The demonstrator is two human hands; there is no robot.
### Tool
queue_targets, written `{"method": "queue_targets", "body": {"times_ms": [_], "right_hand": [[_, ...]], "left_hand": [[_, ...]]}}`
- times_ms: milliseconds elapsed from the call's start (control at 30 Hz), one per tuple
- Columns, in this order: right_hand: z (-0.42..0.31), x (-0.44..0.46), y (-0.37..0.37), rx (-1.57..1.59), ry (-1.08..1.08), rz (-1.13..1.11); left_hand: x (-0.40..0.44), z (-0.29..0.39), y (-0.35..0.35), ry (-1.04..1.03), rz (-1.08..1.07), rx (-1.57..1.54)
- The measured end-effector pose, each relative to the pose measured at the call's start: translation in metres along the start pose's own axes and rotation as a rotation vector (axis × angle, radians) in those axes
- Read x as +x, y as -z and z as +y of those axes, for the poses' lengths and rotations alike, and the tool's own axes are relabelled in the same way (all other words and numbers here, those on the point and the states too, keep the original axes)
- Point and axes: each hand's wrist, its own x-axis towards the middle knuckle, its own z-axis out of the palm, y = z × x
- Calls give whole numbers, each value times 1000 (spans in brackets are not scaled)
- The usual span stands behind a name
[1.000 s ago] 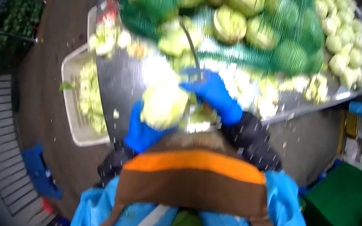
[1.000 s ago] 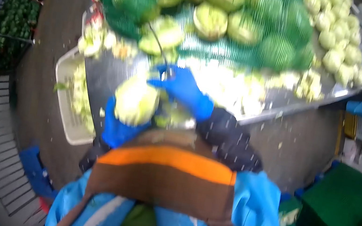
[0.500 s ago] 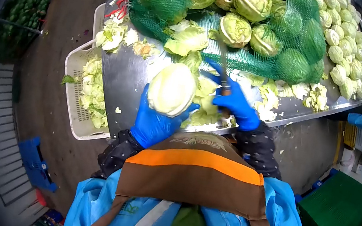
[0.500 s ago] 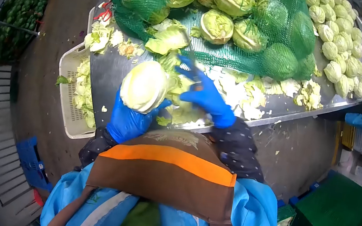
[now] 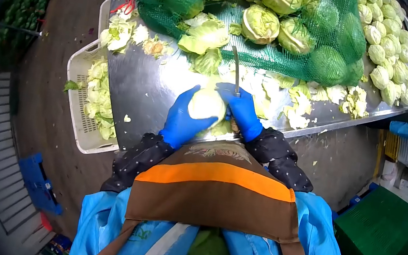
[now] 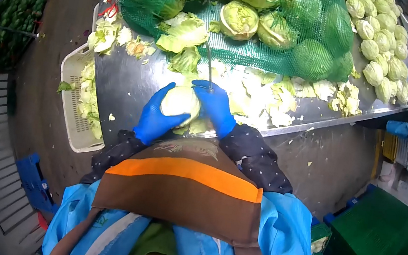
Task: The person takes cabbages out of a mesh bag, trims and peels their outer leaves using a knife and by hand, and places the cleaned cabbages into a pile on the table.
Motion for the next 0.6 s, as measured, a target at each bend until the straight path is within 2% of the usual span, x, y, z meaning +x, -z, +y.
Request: {"method": "queue_targets", "body": {"times_ms": [33, 133, 233, 267, 333, 367, 500, 600], "right_hand": [[2, -1, -1, -139, 90, 25], [-18, -10, -12, -521, 264, 34], [-6, -7, -2, -699, 239, 82], [-7, -9, 0, -765, 315, 107], [-16, -16, 6, -897, 469, 157], [-23, -24, 16, -944, 568, 70], [-49, -64, 19, -1144, 220, -56], [-43, -66, 25, -1232, 209, -78]], "left_hand": [[2, -3, -7, 127, 42, -102], [6, 15, -7, 15, 15, 146], [14, 9, -7, -148, -142, 346], [16, 8, -8, -187, -190, 386], [20, 5, -12, -80, -161, 332], [22, 3, -15, -27, -142, 306], [26, 10, -27, 71, -67, 249], [34, 7, -31, 16, -62, 228]]}}
